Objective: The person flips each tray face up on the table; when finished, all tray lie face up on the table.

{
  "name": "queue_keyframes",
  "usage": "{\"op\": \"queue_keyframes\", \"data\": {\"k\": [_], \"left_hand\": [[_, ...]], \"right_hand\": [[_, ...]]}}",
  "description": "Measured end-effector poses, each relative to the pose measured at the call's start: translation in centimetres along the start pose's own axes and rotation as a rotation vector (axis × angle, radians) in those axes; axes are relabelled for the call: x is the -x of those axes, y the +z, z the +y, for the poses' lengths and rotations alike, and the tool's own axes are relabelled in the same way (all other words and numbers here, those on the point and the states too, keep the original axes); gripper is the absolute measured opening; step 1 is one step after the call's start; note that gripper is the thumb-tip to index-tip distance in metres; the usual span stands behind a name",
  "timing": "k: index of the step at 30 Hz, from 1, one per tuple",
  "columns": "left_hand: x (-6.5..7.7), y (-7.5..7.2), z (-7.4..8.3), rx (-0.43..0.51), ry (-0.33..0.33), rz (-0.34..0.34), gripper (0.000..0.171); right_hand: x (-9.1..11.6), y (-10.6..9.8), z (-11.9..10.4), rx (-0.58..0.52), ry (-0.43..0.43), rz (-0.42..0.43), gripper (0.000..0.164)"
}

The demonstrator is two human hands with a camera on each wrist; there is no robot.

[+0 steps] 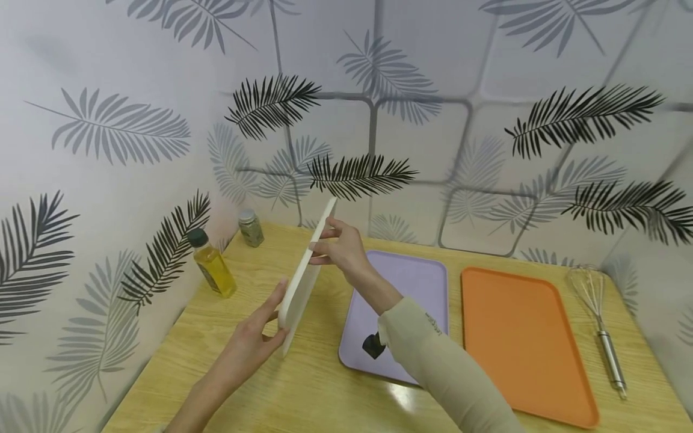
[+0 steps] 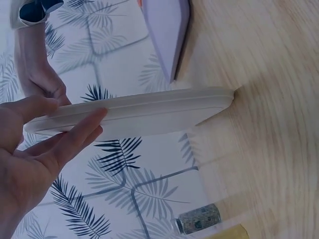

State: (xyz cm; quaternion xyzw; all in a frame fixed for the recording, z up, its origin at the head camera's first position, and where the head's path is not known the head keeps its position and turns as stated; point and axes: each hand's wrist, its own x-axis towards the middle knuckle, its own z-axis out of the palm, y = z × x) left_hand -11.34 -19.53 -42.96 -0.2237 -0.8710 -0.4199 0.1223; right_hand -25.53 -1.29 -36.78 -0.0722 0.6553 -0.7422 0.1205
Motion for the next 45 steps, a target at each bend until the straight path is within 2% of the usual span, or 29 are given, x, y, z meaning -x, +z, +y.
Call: {"op": "queue_keyframes", "data": {"k": [6, 12, 19, 23, 26, 29, 33, 36, 40, 43, 45], "left_hand": [[0.0, -0.3, 0.6, -0.052, -0.001, 0.052, 0.074], [-0.3, -0.4, 0.8, -0.089, 0.086, 0.183, 0.058], [-0.1, -0.3, 1.0, -0.094, 0.072, 0.270, 0.050], [-0.1, -0.4, 0.9, -0.084, 0.096, 0.326, 0.045], [-0.3, -0.5, 0.8, -0.095, 0.109, 0.361, 0.042], [-0.3, -0.5, 0.8, -0.092, 0.097, 0.382, 0.040], [-0.3, -0.6, 0.8, -0.087, 0.098, 0.407, 0.038], [-0.3, -0.8, 0.6, -0.092, 0.105, 0.425, 0.037], [-0.3, -1.2, 0.5, -0.087, 0.089, 0.429, 0.036], [-0.2, -1.5, 0.4, -0.040, 0.028, 0.424, 0.035], [-0.1, -1.7, 0.3, 0.005, -0.019, 0.430, 0.034]], "right_hand": [[-0.2, 0.3, 0.0, -0.017, 0.005, -0.009, 0.075], [-0.3, 0.7, 0.3, -0.025, 0.000, -0.012, 0.075], [-0.4, 0.8, 0.4, -0.021, 0.013, -0.040, 0.077], [-0.6, 0.8, 0.4, -0.013, 0.001, -0.042, 0.078], [-0.8, 0.9, 0.5, 0.008, -0.010, -0.030, 0.079], [-0.9, 0.8, 1.0, 0.035, -0.032, 0.007, 0.073], [-0.7, -0.3, 2.8, 0.112, -0.063, 0.080, 0.061], [-0.4, -1.5, 5.0, 0.206, -0.029, 0.090, 0.059], [-0.2, -2.7, 8.2, 0.336, 0.077, 0.021, 0.061], [-0.1, -3.2, 10.1, 0.437, 0.151, -0.043, 0.062], [0.0, -3.2, 11.0, 0.507, 0.170, -0.077, 0.063]]}}
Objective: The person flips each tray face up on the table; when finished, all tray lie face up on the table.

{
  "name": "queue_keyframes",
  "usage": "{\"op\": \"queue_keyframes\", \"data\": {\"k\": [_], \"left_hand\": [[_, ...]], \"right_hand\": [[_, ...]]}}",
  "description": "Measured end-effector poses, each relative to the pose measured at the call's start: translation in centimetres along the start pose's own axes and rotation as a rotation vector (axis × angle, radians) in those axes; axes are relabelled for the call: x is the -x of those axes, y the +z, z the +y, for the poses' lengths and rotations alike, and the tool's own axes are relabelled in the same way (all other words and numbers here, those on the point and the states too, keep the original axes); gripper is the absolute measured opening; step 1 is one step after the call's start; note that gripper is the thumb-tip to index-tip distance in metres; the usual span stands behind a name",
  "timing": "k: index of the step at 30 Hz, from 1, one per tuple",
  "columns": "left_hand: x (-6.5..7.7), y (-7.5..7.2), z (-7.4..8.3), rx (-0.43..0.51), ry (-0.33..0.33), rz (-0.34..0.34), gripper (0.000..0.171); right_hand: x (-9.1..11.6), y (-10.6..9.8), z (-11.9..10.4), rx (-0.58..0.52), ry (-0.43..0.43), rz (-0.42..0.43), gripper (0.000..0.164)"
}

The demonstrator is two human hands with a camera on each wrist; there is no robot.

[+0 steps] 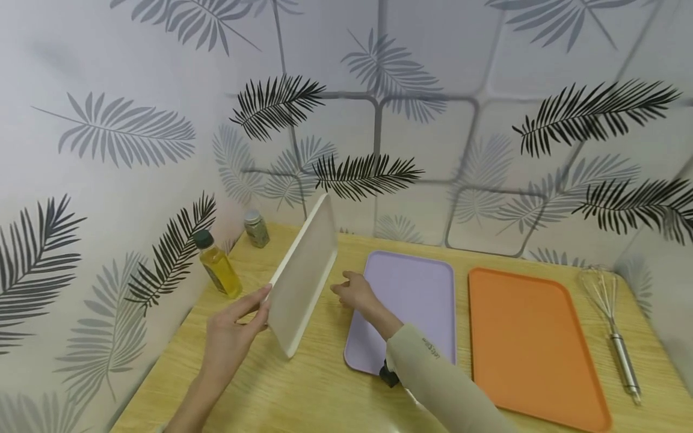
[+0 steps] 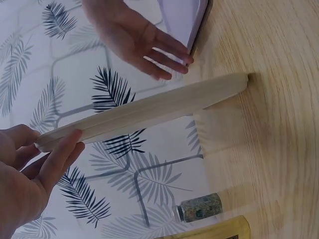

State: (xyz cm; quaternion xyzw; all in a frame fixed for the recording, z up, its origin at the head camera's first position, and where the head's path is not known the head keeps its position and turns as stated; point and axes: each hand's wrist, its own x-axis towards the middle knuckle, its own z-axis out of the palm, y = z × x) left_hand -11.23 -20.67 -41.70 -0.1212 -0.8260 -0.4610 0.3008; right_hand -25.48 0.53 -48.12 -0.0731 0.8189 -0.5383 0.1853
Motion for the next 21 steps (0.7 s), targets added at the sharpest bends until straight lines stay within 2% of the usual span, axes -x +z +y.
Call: {"op": "queue_keyframes", "data": {"k": [8, 11, 15, 21], "left_hand": [[0.2, -0.5, -0.4, 0.134, -0.171, 0.026, 0.029], [0.3, -0.7, -0.4, 0.148, -0.226, 0.021, 0.029], [0.2, -0.6, -0.5, 0.143, -0.254, 0.013, 0.029], [-0.1, -0.7, -0.9, 0.137, -0.296, 0.021, 0.028]], "right_hand": [[0.2, 1.0, 1.6, 0.251, -0.034, -0.042, 0.057], [0.5, 1.2, 1.8, 0.257, -0.050, -0.087, 0.057], [0.5, 1.5, 1.7, 0.251, -0.048, -0.127, 0.062], [0.6, 2.0, 1.5, 0.280, -0.028, -0.109, 0.065]]}}
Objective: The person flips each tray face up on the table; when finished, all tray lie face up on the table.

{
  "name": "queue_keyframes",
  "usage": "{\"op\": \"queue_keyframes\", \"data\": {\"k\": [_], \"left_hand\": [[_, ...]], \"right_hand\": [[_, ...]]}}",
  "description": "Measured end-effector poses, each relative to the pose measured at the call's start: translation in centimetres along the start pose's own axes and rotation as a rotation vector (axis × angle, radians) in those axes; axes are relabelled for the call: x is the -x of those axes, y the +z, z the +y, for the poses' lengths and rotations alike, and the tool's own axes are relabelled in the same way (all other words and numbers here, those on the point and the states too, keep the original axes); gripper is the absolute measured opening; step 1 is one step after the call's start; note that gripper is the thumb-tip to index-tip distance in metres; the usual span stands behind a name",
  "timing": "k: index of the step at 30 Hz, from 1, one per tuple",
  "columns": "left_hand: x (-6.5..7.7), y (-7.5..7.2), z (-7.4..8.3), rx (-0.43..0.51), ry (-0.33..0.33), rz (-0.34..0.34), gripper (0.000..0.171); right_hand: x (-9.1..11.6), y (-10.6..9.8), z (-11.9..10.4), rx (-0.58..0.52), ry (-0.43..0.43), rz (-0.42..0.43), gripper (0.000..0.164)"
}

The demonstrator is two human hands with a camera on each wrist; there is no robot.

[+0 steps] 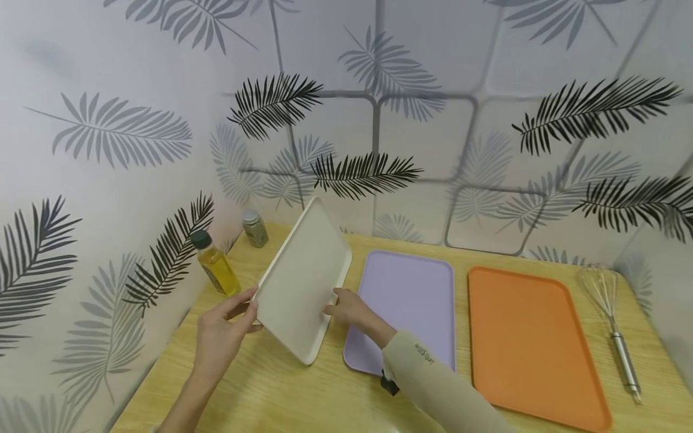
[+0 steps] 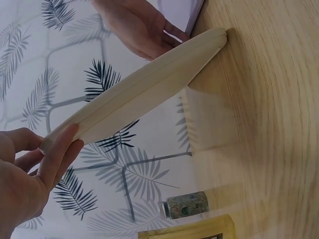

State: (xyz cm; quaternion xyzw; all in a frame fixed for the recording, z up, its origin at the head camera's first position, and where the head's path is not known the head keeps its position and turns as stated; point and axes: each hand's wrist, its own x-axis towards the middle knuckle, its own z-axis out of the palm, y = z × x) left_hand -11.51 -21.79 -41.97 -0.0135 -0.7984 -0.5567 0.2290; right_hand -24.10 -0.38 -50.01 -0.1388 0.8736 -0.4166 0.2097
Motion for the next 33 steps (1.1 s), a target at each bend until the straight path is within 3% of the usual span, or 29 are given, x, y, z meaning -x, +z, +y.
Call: {"op": "queue_keyframes", "data": {"k": [11, 19, 28, 33], "left_hand": [[-0.2, -1.4, -1.6, 0.093, -0.260, 0.026, 0.031], [-0.6, -1.9, -2.3, 0.153, -0.315, 0.043, 0.032], [-0.9, -2.8, -2.8, 0.237, -0.393, 0.027, 0.036], [-1.0, -3.2, -3.2, 0.248, -0.421, -0.059, 0.040]], "right_hand": [[0.2, 0.0, 0.4, -0.083, -0.005, 0.049, 0.067], [0.2, -0.6, 1.1, -0.199, -0.083, 0.132, 0.039], [-0.6, -1.5, 1.6, -0.477, -0.006, 0.153, 0.041], [-0.2, -2.0, 1.9, -0.575, 0.025, 0.136, 0.056]]}}
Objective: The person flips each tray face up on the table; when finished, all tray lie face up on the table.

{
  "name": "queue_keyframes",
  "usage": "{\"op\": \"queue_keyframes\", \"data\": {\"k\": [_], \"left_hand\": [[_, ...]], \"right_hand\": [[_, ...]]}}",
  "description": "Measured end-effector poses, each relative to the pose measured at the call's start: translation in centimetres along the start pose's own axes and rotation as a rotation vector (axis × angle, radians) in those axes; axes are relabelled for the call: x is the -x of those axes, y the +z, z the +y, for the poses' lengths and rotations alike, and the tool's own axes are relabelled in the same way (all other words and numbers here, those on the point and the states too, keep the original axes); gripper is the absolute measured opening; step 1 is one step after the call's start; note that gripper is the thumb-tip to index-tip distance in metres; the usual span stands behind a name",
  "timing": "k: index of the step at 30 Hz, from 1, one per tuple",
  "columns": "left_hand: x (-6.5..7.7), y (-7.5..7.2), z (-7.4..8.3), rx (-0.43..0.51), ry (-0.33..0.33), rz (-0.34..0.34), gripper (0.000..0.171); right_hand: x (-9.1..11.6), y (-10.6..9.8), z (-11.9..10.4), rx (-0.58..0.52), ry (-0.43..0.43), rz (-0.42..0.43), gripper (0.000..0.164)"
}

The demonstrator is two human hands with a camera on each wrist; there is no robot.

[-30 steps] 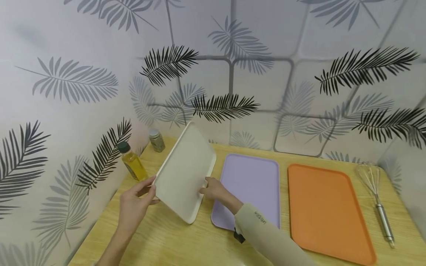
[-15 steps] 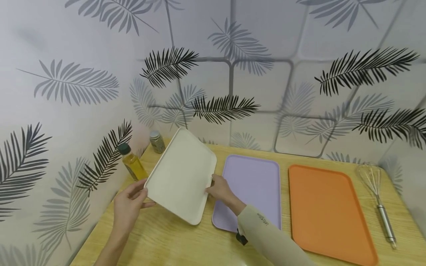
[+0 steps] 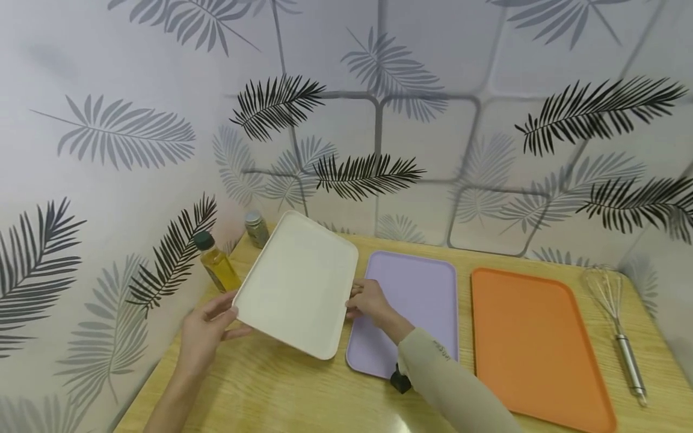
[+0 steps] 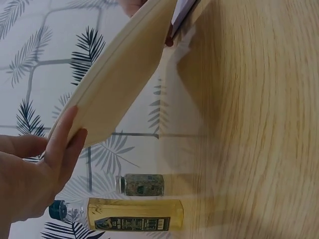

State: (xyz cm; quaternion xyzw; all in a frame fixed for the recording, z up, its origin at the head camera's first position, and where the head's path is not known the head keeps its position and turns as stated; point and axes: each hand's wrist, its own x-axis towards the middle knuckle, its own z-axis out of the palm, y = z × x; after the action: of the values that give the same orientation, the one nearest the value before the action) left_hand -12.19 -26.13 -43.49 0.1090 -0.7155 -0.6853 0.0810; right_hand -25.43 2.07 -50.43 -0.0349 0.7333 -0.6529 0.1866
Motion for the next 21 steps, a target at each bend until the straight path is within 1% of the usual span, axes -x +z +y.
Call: {"op": "queue_keyframes", "data": {"k": [3, 5, 8, 11, 13, 15, 21], "left_hand": [[-0.1, -0.1, 0.1, -0.020, -0.029, -0.087, 0.044], [-0.3, -0.4, 0.1, -0.031, -0.038, -0.163, 0.047], [-0.9, -1.0, 0.5, -0.020, -0.024, -0.294, 0.051], [-1.9, -1.7, 1.1, 0.008, -0.011, -0.398, 0.054], [-2.7, -1.9, 1.5, 0.015, -0.017, -0.435, 0.056], [-3.4, -1.9, 1.7, 0.001, -0.031, -0.459, 0.057], [-5.2, -1.7, 1.7, -0.060, -0.091, -0.509, 0.054]], "right_hand": [[0.1, -0.4, 0.1, -0.006, 0.012, 0.013, 0.060], [0.2, -0.6, 0.0, -0.013, 0.019, 0.034, 0.062], [0.5, -0.9, -0.2, -0.031, 0.019, 0.049, 0.060], [0.9, -1.1, -0.5, -0.058, 0.011, 0.035, 0.058], [1.2, -1.2, -0.7, -0.075, 0.014, 0.017, 0.058], [1.5, -1.2, -0.8, -0.079, 0.032, 0.003, 0.058], [2.1, -1.4, -0.4, -0.084, 0.085, -0.045, 0.067]]}}
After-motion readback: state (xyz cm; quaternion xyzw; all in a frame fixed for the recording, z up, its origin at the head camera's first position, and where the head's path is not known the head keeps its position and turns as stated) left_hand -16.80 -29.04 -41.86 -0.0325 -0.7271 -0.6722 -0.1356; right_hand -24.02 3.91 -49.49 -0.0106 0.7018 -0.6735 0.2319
